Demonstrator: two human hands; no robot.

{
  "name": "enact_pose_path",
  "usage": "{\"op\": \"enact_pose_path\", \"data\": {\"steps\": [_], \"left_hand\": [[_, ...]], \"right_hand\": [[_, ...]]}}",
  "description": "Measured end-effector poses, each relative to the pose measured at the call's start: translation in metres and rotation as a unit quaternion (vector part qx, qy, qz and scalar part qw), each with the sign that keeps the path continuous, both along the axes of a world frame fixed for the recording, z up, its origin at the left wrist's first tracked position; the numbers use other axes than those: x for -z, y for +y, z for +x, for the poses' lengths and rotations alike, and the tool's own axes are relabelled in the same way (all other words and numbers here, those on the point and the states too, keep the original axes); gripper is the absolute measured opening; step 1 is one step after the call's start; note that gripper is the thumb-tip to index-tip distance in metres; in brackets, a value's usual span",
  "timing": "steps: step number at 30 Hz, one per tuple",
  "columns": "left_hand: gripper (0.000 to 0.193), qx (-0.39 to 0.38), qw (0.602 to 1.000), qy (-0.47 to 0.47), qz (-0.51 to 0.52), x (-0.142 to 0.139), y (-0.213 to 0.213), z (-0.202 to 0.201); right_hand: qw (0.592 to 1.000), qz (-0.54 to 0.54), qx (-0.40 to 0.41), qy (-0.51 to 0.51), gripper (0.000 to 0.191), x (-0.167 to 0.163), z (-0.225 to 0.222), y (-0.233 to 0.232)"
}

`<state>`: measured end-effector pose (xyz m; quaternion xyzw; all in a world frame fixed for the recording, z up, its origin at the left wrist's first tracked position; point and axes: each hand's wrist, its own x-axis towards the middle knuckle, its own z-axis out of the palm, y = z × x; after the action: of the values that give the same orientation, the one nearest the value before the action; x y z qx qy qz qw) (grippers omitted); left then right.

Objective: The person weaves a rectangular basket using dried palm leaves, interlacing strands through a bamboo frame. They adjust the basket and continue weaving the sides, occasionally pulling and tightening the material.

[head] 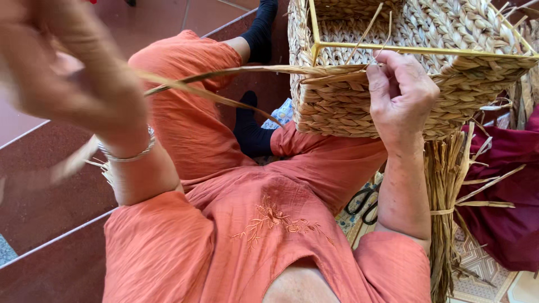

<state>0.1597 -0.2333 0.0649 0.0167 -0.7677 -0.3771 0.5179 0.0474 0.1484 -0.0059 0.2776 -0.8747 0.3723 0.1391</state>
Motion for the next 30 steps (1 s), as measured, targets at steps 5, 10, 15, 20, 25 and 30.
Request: {"op": "enact_pose_path", "data": {"steps": [5, 10, 15, 20, 25, 30], "left_hand": [[0.023, 0.193, 0.942, -0.132, -0.242, -0.001, 0.085, -0.024], [0.019, 0.228, 0.936, -0.136, -0.229, 0.036, 0.153, -0.060], [0.023, 0.229, 0.932, -0.136, -0.245, 0.059, 0.168, -0.074], [0.031, 0.223, 0.922, -0.154, -0.275, 0.063, 0.172, -0.080], [0.031, 0.228, 0.926, -0.134, -0.268, 0.061, 0.162, -0.061], [0.039, 0.189, 0.904, -0.223, -0.311, 0.055, 0.142, -0.031]], "right_hand": [[0.994, -0.061, -0.034, 0.084, 0.008, 0.005, -0.005, -0.010], [0.984, -0.025, -0.056, 0.170, 0.012, 0.005, 0.001, -0.005], [0.987, -0.007, -0.046, 0.151, 0.011, 0.001, 0.019, 0.001], [0.984, -0.017, -0.060, 0.168, 0.012, 0.014, -0.001, -0.003], [0.995, -0.022, -0.010, 0.099, 0.014, 0.025, -0.014, 0.006], [0.973, 0.010, -0.005, 0.232, 0.015, 0.023, -0.018, -0.012]]}}
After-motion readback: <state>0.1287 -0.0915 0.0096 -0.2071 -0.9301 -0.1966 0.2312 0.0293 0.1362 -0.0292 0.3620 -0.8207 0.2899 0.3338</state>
